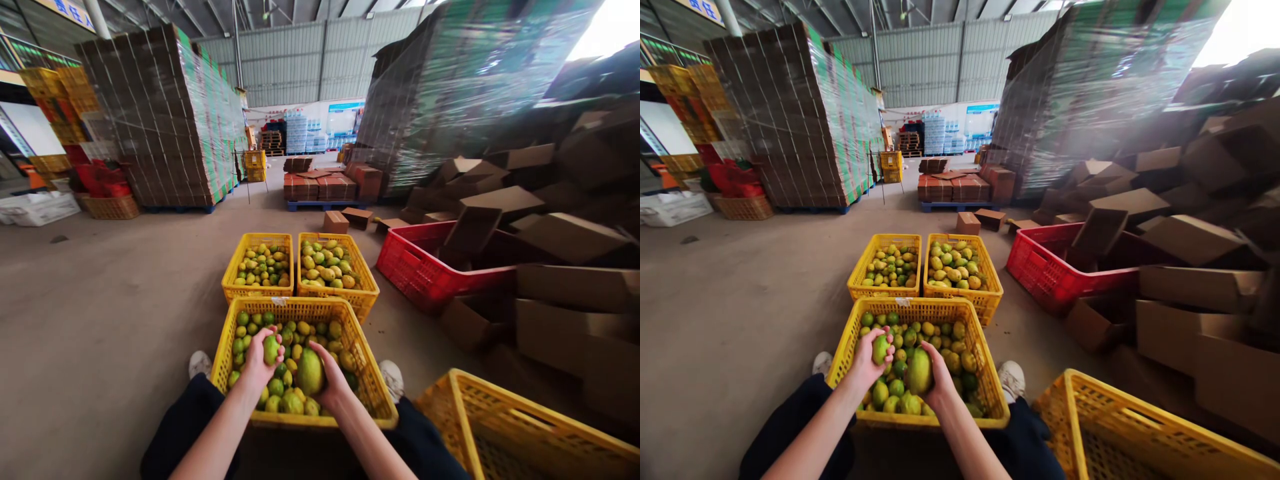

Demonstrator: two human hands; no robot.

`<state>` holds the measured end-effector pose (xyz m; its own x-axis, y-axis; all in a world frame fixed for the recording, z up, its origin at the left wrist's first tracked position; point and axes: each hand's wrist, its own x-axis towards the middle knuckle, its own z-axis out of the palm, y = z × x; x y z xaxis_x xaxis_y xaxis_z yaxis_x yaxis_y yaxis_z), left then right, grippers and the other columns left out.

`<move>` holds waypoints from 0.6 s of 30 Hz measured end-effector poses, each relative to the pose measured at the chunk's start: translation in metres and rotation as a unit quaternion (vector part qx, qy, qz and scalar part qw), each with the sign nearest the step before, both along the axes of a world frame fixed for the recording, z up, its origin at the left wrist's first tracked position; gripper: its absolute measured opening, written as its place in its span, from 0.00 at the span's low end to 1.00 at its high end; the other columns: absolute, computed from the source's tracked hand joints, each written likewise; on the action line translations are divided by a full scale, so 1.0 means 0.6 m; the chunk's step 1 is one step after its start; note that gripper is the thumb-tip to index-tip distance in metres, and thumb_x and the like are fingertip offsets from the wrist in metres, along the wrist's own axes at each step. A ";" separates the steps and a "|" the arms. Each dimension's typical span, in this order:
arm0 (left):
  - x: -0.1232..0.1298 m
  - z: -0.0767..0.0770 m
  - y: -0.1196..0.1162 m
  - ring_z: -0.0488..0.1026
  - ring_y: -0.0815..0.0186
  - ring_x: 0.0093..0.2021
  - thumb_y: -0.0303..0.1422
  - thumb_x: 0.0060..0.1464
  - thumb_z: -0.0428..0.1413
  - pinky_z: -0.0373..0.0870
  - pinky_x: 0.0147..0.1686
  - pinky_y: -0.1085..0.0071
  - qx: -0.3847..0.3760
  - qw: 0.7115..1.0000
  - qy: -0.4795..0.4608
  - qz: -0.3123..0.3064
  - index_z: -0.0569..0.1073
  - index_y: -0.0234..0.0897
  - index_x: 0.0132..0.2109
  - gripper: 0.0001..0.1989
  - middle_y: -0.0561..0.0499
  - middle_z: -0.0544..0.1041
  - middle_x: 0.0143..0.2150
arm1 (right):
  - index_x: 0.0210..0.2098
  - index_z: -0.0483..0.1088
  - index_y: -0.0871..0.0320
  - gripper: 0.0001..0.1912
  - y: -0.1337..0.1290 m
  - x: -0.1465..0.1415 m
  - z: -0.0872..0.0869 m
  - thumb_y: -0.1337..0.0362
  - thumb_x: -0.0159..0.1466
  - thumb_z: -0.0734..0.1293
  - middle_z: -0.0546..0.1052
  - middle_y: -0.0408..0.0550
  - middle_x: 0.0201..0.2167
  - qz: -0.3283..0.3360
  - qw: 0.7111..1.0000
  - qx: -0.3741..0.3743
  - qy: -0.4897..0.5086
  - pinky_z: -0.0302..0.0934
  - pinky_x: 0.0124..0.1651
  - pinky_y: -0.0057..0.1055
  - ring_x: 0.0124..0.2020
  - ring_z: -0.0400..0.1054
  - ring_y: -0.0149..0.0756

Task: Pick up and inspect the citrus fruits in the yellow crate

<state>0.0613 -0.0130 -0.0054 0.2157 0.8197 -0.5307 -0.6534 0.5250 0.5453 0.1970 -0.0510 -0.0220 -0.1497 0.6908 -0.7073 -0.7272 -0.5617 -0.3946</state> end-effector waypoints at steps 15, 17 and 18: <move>0.005 -0.007 0.003 0.57 0.76 0.13 0.27 0.49 0.50 0.48 0.10 0.82 -0.031 0.999 -0.014 -0.033 0.64 0.34 0.33 0.02 0.58 0.63 0.19 | 0.27 0.67 0.61 0.13 0.002 0.000 -0.002 0.57 0.58 0.63 0.73 0.45 0.16 0.001 1.000 0.000 -0.006 0.63 0.24 0.28 0.16 0.67 0.32; 0.004 -0.005 0.002 0.57 0.77 0.13 0.27 0.49 0.50 0.48 0.10 0.82 -0.037 0.999 -0.031 -0.025 0.64 0.34 0.33 0.02 0.58 0.62 0.19 | 0.27 0.67 0.61 0.13 0.002 0.000 0.000 0.57 0.58 0.63 0.72 0.45 0.16 0.002 1.000 -0.002 -0.010 0.63 0.24 0.29 0.17 0.67 0.32; 0.003 -0.004 0.001 0.57 0.77 0.13 0.27 0.49 0.49 0.49 0.11 0.82 -0.039 0.998 -0.041 -0.017 0.64 0.34 0.33 0.02 0.58 0.62 0.19 | 0.27 0.67 0.61 0.13 0.002 0.000 0.000 0.57 0.58 0.63 0.72 0.45 0.16 0.002 1.000 -0.004 -0.012 0.63 0.24 0.29 0.17 0.67 0.32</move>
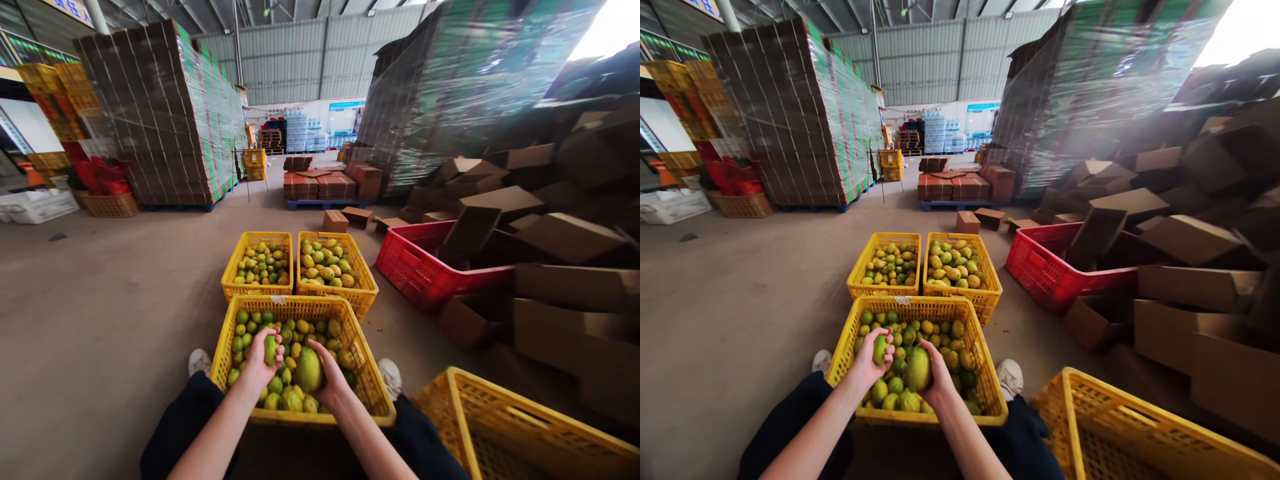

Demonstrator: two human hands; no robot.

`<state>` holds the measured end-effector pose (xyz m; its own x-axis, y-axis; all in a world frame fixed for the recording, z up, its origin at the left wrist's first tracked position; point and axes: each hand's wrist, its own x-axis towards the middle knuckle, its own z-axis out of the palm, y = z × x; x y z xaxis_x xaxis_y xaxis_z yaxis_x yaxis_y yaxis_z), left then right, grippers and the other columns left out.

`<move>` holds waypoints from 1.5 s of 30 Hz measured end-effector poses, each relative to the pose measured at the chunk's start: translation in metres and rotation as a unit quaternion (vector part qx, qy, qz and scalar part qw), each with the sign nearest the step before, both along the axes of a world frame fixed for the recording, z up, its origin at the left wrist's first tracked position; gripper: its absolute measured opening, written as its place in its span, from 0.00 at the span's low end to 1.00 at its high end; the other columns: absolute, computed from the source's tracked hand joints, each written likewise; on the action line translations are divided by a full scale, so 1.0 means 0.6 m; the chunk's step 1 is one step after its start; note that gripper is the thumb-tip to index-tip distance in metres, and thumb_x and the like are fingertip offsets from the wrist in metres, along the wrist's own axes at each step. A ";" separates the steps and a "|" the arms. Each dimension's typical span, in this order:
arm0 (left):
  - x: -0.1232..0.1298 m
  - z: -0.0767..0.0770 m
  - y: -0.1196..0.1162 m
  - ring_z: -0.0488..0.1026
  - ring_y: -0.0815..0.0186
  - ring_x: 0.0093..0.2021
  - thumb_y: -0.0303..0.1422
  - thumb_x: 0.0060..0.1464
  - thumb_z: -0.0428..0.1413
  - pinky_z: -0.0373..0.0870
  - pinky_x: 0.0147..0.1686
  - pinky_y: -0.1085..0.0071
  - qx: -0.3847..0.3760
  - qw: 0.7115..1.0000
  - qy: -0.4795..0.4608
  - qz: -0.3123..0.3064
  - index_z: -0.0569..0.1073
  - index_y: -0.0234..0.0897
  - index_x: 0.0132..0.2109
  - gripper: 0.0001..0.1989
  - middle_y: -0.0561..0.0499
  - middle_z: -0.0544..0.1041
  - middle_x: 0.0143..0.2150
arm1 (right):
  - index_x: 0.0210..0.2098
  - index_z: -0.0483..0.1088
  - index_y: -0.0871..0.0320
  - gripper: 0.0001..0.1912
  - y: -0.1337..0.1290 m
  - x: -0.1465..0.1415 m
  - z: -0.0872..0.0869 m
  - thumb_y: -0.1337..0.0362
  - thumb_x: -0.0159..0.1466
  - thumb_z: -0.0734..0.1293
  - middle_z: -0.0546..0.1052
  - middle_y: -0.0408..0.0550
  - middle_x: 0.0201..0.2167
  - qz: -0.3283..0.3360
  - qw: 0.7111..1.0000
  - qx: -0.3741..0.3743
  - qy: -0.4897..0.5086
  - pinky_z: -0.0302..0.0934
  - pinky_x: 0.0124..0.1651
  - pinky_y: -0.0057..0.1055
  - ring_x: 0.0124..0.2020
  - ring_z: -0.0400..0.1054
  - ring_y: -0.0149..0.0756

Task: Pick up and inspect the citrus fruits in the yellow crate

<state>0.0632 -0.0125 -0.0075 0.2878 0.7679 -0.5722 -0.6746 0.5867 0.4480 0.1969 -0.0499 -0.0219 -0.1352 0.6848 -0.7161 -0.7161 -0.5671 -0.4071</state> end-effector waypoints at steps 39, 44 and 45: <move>0.001 -0.001 -0.001 0.57 0.75 0.12 0.28 0.44 0.51 0.45 0.11 0.80 0.060 0.996 0.062 -0.032 0.63 0.36 0.33 0.06 0.59 0.62 0.18 | 0.26 0.66 0.60 0.13 0.000 0.001 -0.002 0.56 0.57 0.63 0.72 0.45 0.16 0.011 1.000 -0.011 -0.006 0.64 0.25 0.30 0.18 0.67 0.33; -0.004 -0.001 0.001 0.58 0.76 0.14 0.28 0.46 0.50 0.49 0.12 0.81 0.011 1.000 0.000 -0.009 0.64 0.34 0.32 0.04 0.57 0.63 0.19 | 0.26 0.65 0.59 0.11 0.000 0.001 0.004 0.57 0.56 0.64 0.72 0.44 0.16 -0.012 1.000 -0.019 -0.003 0.64 0.27 0.30 0.19 0.67 0.34; -0.005 -0.001 0.000 0.58 0.76 0.14 0.28 0.46 0.50 0.51 0.12 0.81 0.003 1.000 -0.009 -0.005 0.64 0.34 0.32 0.03 0.57 0.63 0.20 | 0.27 0.65 0.59 0.11 0.000 0.002 0.005 0.57 0.56 0.64 0.72 0.44 0.16 -0.015 1.000 -0.016 -0.001 0.64 0.27 0.30 0.20 0.68 0.34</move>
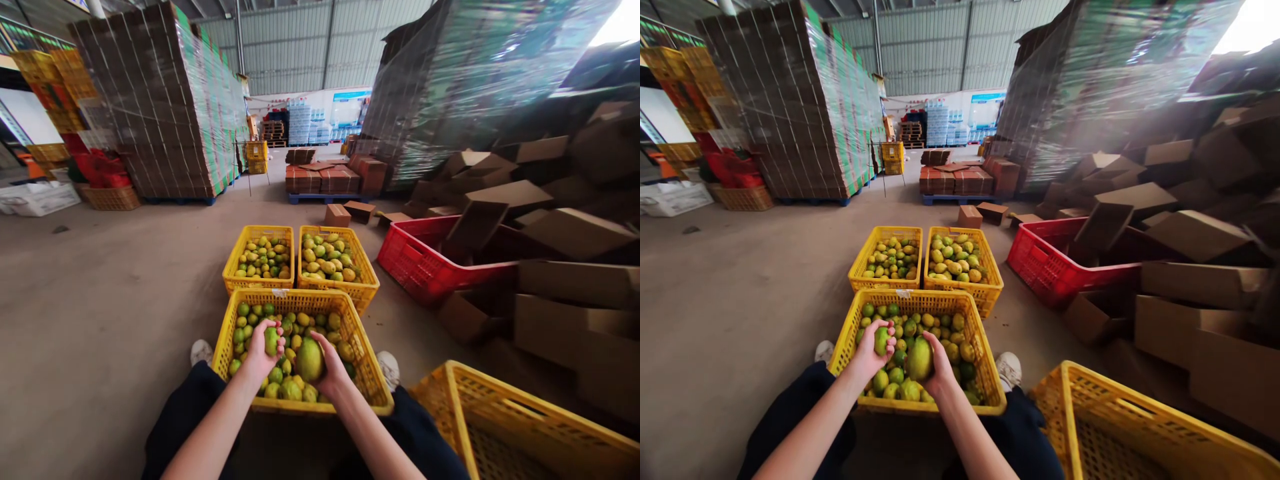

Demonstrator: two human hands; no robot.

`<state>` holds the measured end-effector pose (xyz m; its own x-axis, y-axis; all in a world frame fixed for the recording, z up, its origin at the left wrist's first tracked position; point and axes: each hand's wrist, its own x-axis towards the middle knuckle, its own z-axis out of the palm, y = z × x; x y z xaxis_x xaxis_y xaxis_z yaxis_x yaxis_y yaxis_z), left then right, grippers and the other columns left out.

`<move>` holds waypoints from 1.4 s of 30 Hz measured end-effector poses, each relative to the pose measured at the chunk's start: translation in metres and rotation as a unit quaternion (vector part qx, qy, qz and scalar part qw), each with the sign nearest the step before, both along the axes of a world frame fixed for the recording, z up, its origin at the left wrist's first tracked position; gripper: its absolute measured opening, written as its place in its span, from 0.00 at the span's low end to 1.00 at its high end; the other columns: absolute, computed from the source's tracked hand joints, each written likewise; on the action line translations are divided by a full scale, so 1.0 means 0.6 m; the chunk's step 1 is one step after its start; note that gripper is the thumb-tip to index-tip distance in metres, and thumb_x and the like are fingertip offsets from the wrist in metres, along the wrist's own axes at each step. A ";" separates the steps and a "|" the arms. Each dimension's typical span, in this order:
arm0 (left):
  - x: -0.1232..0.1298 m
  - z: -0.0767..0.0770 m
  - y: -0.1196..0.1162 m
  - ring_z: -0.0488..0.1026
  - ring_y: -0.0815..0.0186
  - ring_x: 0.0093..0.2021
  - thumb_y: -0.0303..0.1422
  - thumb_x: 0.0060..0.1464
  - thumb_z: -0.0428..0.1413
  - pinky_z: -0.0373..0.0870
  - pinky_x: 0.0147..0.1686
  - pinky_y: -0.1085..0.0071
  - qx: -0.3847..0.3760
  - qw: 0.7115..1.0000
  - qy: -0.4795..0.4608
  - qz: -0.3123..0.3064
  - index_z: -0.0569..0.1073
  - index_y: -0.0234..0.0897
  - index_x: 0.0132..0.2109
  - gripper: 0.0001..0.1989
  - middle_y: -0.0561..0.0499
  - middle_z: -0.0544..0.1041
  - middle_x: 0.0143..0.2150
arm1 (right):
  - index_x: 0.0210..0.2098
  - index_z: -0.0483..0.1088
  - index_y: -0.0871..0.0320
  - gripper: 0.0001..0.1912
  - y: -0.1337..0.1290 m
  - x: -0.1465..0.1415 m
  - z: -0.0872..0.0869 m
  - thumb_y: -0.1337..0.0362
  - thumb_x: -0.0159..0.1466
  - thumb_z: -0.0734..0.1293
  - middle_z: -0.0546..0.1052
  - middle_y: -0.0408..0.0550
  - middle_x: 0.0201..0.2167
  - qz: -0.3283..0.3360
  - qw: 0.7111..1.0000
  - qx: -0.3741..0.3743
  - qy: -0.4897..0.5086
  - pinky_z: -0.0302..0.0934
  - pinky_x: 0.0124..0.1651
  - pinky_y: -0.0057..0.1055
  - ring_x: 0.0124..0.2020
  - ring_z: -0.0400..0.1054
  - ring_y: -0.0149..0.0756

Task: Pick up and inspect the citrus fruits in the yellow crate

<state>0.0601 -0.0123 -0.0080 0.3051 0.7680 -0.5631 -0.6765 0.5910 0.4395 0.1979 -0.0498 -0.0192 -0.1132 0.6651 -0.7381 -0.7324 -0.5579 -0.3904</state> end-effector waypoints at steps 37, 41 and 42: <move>0.012 0.000 0.004 0.67 0.72 0.20 0.29 0.51 0.54 0.70 0.21 0.76 -0.021 0.999 -0.019 0.024 0.66 0.31 0.34 0.04 0.50 0.71 0.24 | 0.29 0.66 0.59 0.10 0.003 0.005 0.006 0.58 0.55 0.65 0.72 0.45 0.16 -0.025 0.999 0.038 0.010 0.61 0.21 0.27 0.19 0.67 0.34; 0.009 0.000 0.003 0.65 0.74 0.17 0.31 0.51 0.54 0.67 0.17 0.79 -0.043 0.999 -0.007 -0.016 0.67 0.30 0.34 0.06 0.50 0.71 0.23 | 0.27 0.65 0.59 0.13 0.007 0.010 0.001 0.55 0.58 0.60 0.72 0.47 0.16 -0.036 0.999 0.018 0.030 0.59 0.20 0.27 0.18 0.66 0.34; 0.009 -0.001 0.002 0.64 0.74 0.16 0.33 0.52 0.54 0.66 0.16 0.79 -0.050 0.998 -0.006 -0.032 0.67 0.30 0.33 0.08 0.50 0.71 0.23 | 0.27 0.65 0.59 0.14 0.008 0.011 0.000 0.55 0.59 0.59 0.72 0.48 0.16 -0.036 0.999 0.021 0.033 0.59 0.20 0.27 0.18 0.66 0.34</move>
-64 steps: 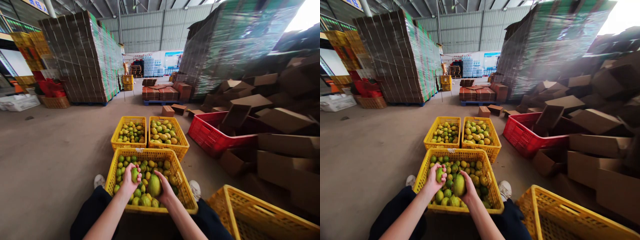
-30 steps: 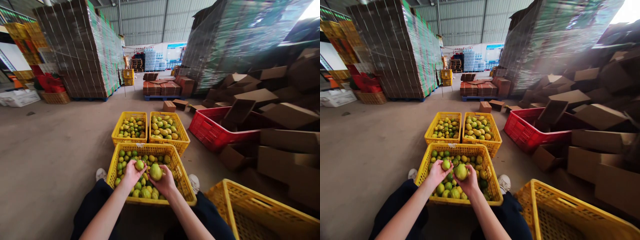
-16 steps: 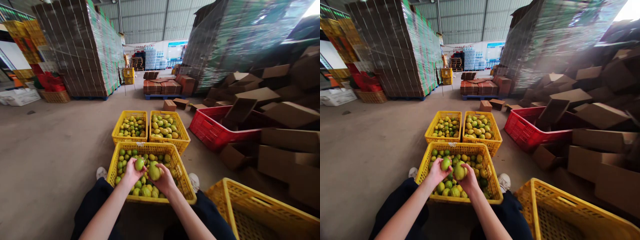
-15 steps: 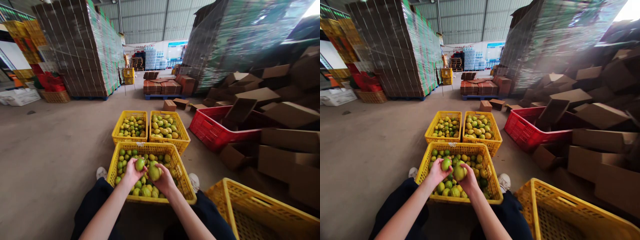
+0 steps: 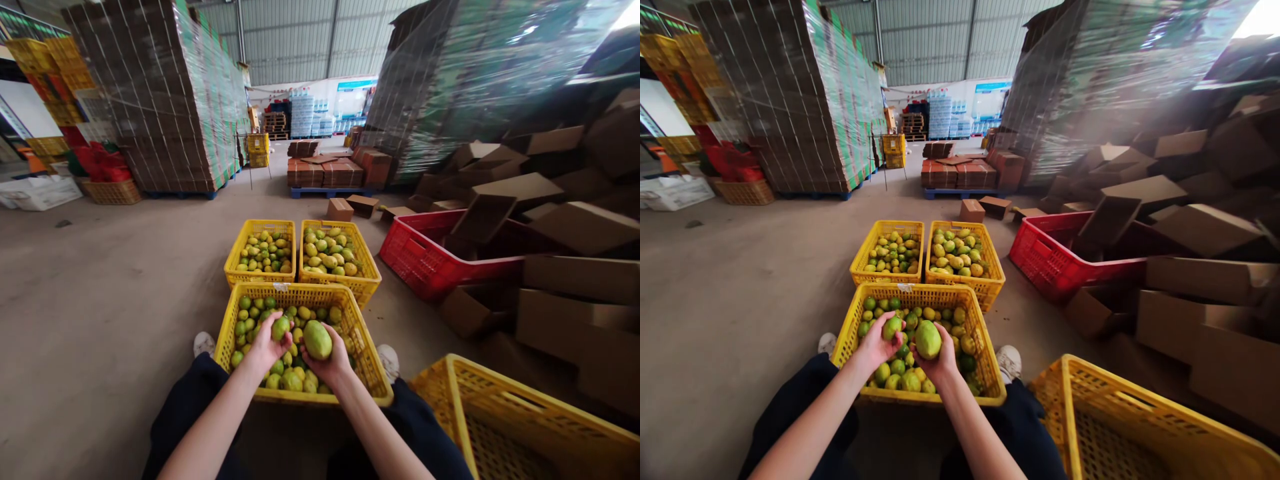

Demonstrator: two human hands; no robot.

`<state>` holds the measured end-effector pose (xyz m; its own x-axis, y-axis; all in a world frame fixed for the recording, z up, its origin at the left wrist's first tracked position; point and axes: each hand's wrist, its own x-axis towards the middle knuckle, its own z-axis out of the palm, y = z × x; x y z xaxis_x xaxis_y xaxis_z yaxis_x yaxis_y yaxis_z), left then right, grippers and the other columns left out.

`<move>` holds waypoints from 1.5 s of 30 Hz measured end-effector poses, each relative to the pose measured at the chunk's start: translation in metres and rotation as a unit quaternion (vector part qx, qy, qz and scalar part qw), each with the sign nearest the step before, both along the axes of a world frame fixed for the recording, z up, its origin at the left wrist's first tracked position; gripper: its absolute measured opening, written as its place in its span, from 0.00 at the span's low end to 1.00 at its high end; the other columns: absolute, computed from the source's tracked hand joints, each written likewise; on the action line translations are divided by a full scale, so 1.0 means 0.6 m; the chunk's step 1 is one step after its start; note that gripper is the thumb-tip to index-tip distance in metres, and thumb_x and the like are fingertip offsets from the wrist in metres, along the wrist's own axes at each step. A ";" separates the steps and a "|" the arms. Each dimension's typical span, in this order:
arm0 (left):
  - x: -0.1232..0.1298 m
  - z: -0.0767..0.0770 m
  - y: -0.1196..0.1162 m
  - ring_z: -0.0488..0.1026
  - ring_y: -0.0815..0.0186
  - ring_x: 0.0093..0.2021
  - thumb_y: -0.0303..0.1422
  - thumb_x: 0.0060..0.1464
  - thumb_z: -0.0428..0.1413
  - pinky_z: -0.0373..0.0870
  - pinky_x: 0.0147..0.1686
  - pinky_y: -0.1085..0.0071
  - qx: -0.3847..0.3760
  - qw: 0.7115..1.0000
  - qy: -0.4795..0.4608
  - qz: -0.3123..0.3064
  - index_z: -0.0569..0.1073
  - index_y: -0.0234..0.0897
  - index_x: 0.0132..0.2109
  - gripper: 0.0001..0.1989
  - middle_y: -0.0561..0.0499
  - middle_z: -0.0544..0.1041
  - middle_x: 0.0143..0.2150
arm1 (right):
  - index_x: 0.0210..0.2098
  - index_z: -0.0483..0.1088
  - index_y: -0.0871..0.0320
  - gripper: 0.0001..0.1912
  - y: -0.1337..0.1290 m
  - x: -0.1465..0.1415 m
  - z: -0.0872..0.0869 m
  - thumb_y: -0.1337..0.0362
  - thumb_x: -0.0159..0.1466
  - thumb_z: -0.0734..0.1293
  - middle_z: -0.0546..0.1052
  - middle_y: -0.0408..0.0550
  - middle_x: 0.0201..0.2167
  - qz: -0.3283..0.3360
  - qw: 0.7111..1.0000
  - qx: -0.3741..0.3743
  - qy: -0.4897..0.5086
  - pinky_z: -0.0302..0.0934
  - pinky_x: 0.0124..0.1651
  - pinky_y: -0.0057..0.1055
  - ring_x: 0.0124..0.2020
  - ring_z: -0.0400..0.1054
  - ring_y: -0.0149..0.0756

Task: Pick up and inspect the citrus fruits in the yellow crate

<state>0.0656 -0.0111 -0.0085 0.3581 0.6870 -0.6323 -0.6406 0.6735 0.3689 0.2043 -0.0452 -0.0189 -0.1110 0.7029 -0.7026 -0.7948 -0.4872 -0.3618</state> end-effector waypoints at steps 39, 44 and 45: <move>0.007 -0.016 0.000 0.61 0.77 0.13 0.37 0.54 0.49 0.61 0.12 0.82 0.009 0.997 0.034 -0.066 0.68 0.31 0.28 0.13 0.51 0.69 0.19 | 0.33 0.67 0.64 0.16 -0.002 -0.005 -0.002 0.55 0.57 0.64 0.75 0.49 0.20 0.023 0.999 0.026 0.004 0.63 0.22 0.26 0.19 0.68 0.33; 0.009 -0.021 0.002 0.61 0.76 0.13 0.35 0.54 0.47 0.60 0.12 0.81 0.011 0.997 0.032 -0.076 0.68 0.31 0.27 0.13 0.50 0.70 0.19 | 0.32 0.67 0.63 0.15 -0.001 -0.004 -0.006 0.54 0.57 0.64 0.74 0.47 0.19 0.027 0.999 0.030 0.002 0.62 0.20 0.26 0.17 0.67 0.33; 0.009 -0.021 0.003 0.61 0.76 0.13 0.34 0.54 0.46 0.60 0.12 0.81 0.012 0.996 0.034 -0.078 0.68 0.30 0.28 0.13 0.50 0.70 0.19 | 0.32 0.67 0.63 0.15 0.000 -0.004 -0.006 0.54 0.57 0.64 0.74 0.47 0.19 0.026 0.999 0.028 0.000 0.62 0.20 0.26 0.17 0.67 0.33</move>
